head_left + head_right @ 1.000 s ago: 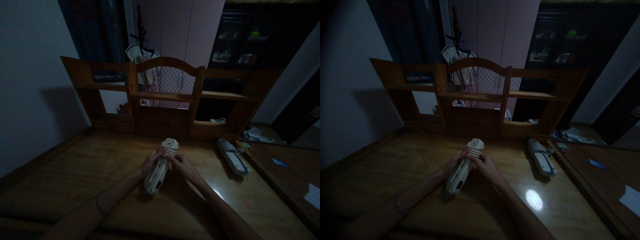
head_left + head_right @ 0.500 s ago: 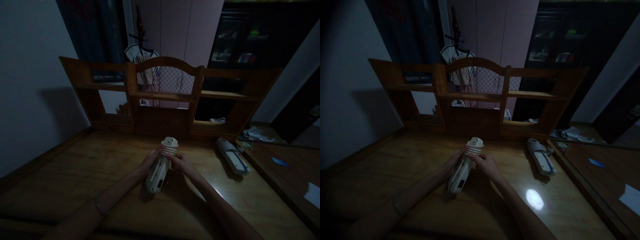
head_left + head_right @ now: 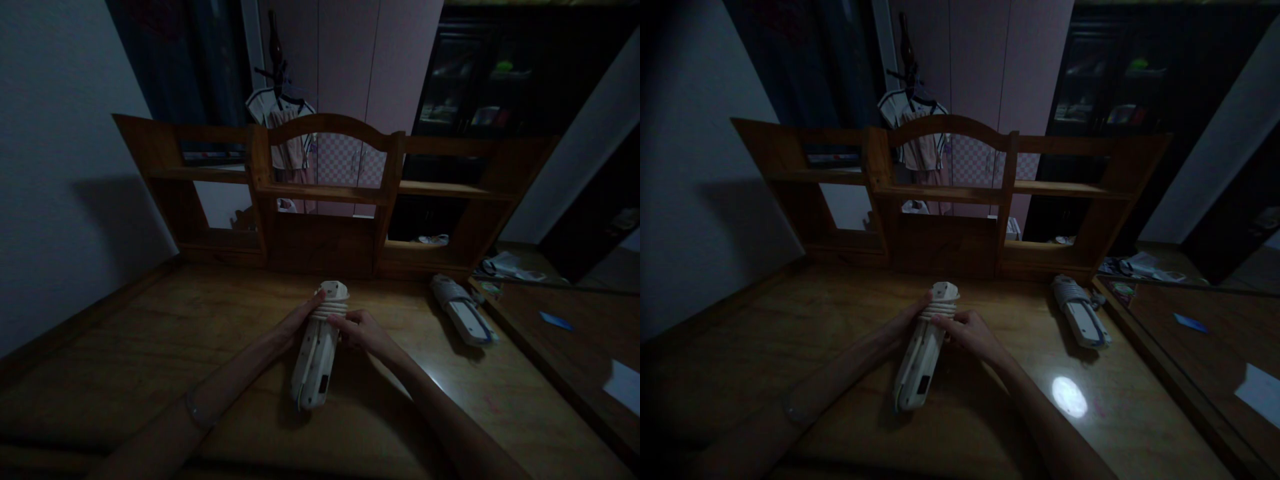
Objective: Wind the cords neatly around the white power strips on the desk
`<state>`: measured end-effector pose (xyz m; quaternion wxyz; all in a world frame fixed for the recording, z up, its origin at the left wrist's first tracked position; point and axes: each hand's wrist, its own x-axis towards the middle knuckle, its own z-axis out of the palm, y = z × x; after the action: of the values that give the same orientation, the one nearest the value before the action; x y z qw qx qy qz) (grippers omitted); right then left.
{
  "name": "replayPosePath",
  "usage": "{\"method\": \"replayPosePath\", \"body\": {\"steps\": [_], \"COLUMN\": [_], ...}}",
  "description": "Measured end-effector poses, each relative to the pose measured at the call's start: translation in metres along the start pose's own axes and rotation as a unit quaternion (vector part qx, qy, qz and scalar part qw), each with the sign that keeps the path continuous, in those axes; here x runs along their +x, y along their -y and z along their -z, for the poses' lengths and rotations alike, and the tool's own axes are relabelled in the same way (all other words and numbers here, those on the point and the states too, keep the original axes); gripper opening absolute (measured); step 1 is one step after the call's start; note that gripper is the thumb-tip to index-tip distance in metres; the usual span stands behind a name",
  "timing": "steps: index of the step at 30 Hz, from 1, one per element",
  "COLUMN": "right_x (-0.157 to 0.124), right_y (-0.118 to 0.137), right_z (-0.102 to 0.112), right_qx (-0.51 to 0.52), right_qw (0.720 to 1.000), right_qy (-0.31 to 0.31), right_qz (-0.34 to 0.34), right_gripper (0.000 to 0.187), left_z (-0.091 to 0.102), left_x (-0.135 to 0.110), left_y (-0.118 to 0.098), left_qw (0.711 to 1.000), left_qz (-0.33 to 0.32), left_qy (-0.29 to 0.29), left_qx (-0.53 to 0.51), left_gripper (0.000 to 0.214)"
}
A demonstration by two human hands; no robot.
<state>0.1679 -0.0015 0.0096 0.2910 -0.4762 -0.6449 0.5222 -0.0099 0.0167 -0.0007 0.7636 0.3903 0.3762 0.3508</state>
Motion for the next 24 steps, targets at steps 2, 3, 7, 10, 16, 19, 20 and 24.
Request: {"method": "replayPosePath", "body": {"steps": [2, 3, 7, 10, 16, 19, 20, 24], "right_x": [0.0001, -0.0002, -0.0027, -0.0033, -0.0005, -0.0015, -0.0023, -0.0058], "right_y": [-0.0008, -0.0007, 0.0015, 0.0009, -0.0059, -0.0046, -0.0035, 0.0001], "right_z": [0.0017, 0.0025, 0.0049, 0.0053, 0.0036, 0.0051, 0.0059, 0.0083], "right_qx": [-0.011, -0.015, -0.015, -0.014, 0.007, 0.012, 0.015, 0.022], "right_qw": [1.000, 1.000, 1.000, 1.000, 0.999, 0.999, 0.998, 0.998], "right_qy": [0.006, 0.011, 0.023, 0.025, 0.041, 0.050, 0.055, 0.064], "right_qz": [-0.004, -0.003, 0.004, 0.012, 0.006, 0.006, 0.007, 0.014], "right_gripper": [0.058, 0.058, 0.056, 0.055, 0.055, 0.054, 0.054, 0.053], "left_z": [-0.0005, -0.0007, -0.0022, -0.0027, 0.0021, 0.0031, 0.0028, 0.0007], "left_x": [-0.0017, -0.0023, -0.0038, -0.0034, -0.0020, -0.0022, -0.0022, -0.0011], "left_y": [-0.0021, -0.0028, -0.0037, -0.0029, 0.0014, 0.0023, 0.0025, 0.0031], "left_qw": [1.000, 1.000, 0.998, 0.992, 0.978, 0.977, 0.977, 0.978], "left_qz": [0.012, 0.011, -0.038, -0.093, -0.152, -0.151, -0.152, -0.160], "left_qy": [0.007, 0.005, -0.022, -0.031, -0.040, -0.042, -0.043, -0.044], "left_qx": [0.009, 0.014, 0.041, 0.076, 0.138, 0.143, 0.141, 0.127], "left_gripper": [0.065, 0.064, 0.056, 0.052, 0.051, 0.051, 0.051, 0.050]}}
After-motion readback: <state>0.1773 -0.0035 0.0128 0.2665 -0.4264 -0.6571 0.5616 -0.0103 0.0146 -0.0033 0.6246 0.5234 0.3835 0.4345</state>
